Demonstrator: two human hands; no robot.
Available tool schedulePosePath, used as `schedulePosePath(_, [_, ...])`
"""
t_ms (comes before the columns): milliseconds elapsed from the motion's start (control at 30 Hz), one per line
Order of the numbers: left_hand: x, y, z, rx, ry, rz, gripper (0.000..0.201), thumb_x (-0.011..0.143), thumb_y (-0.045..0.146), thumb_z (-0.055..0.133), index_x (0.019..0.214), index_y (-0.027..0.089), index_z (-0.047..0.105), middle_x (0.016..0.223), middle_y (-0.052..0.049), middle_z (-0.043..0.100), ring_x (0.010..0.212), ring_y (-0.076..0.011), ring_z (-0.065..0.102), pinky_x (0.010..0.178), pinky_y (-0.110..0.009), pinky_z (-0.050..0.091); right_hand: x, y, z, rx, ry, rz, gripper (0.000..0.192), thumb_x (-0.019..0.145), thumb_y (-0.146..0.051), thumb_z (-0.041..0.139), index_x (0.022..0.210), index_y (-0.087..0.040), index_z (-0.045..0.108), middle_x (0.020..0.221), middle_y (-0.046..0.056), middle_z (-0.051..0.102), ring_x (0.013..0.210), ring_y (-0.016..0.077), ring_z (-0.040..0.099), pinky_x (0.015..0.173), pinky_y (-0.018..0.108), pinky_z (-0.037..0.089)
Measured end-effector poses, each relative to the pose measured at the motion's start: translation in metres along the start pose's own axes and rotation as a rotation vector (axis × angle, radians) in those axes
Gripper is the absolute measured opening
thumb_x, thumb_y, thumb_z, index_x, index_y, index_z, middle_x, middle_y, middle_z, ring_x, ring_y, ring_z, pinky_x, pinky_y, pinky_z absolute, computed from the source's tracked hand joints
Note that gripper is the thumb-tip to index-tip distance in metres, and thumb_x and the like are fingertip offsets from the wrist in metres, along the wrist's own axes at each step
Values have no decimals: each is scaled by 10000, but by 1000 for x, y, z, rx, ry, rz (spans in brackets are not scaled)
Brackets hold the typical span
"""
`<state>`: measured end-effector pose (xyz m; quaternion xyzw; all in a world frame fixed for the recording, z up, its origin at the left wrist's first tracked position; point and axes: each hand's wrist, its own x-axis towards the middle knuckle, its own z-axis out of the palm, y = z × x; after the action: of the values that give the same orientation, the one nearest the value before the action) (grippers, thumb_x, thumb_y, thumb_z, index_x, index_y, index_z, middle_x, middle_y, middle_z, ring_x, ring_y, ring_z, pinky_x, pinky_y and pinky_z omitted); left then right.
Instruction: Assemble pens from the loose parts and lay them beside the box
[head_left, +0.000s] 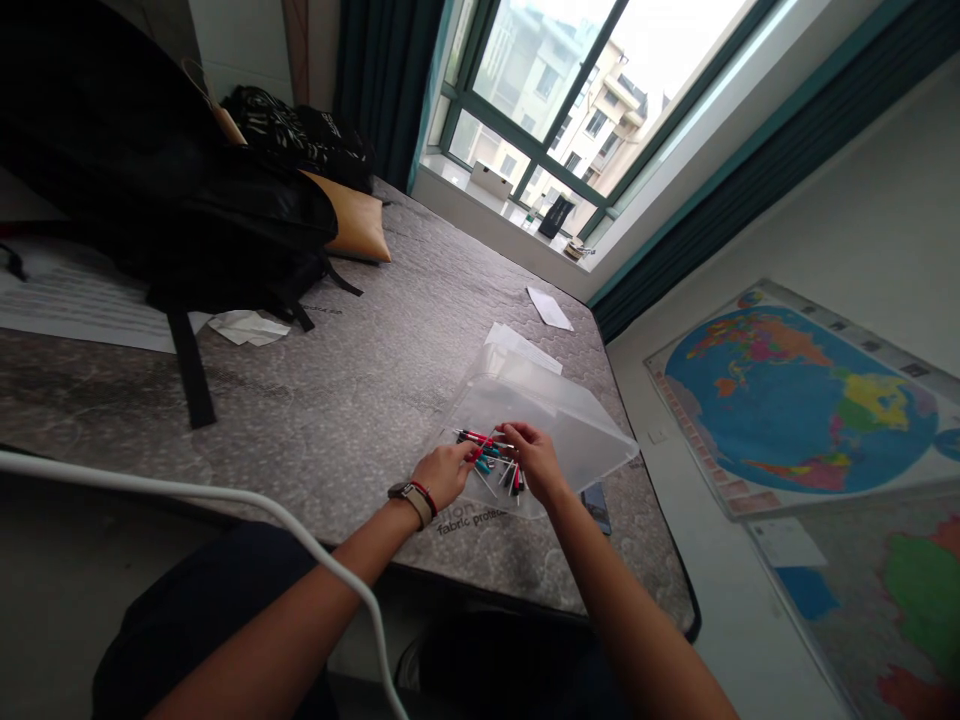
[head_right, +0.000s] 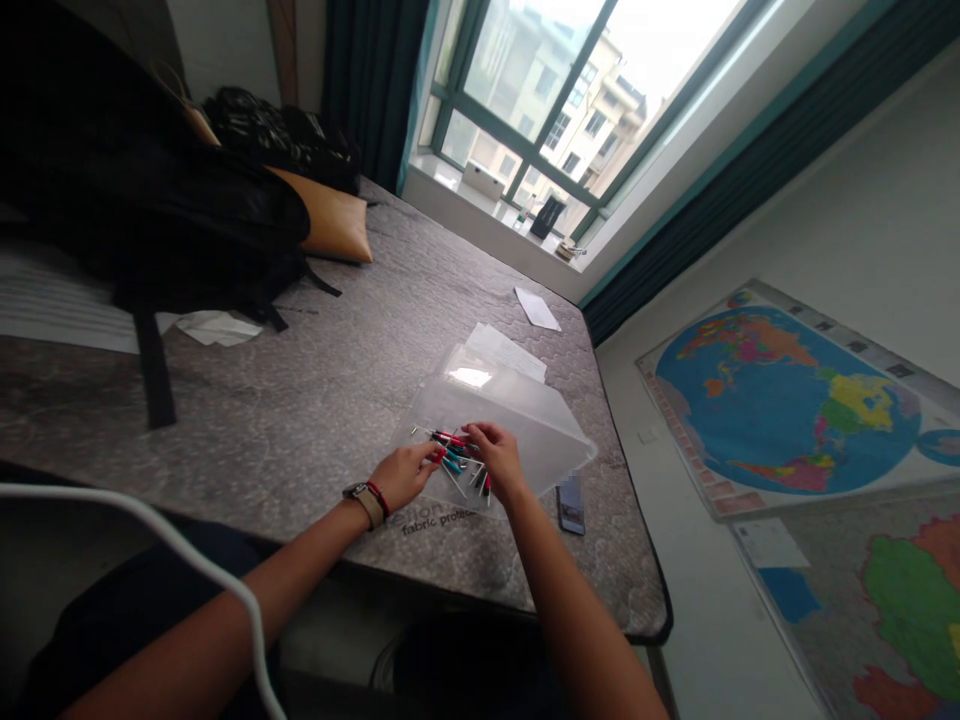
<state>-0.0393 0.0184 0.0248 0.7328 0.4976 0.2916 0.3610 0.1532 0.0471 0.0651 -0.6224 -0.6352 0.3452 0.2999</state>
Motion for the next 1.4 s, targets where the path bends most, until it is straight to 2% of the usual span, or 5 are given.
schedulePosePath(67, [-1, 0, 3, 22, -3, 1, 268, 888, 262, 518, 1122, 265, 649, 1019, -66, 721, 889, -228, 688, 785, -318, 509, -13, -11, 3, 440, 25, 2, 386, 859, -512, 602, 1027, -167, 646, 1094, 106, 696, 971, 229, 681, 834, 375, 562])
schedulePosePath(167, [-3, -1, 6, 50, -13, 1, 271, 879, 258, 525, 1120, 283, 647, 990, -66, 719, 879, -240, 689, 773, -323, 505, -24, -25, 5, 650, 24, 36, 367, 758, -489, 730, 940, -175, 669, 1039, 91, 715, 945, 238, 690, 851, 401, 563])
schedulePosePath(333, [-6, 0, 6, 67, -35, -10, 256, 878, 259, 529, 1102, 279, 653, 952, -69, 707, 889, -237, 687, 793, -316, 497, -27, -36, 1, 566, -7, 73, 415, 709, -518, 751, 914, -163, 687, 974, 89, 730, 882, 242, 700, 812, 406, 577])
schedulePosePath(733, [-6, 0, 8, 13, -36, -27, 248, 875, 258, 550, 1095, 299, 658, 977, -64, 690, 909, -222, 670, 846, -302, 489, -30, -33, -1, 506, -22, 55, 361, 750, -481, 723, 924, -165, 704, 943, 72, 723, 819, 204, 689, 727, 348, 589])
schedulePosePath(1400, [-8, 14, 0, 129, -124, -98, 283, 894, 287, 546, 1161, 310, 634, 1051, -63, 696, 999, -219, 661, 886, -315, 486, -33, -33, -1, 497, -50, 49, 348, 756, -480, 725, 928, -178, 707, 874, 59, 720, 838, 221, 684, 732, 377, 594])
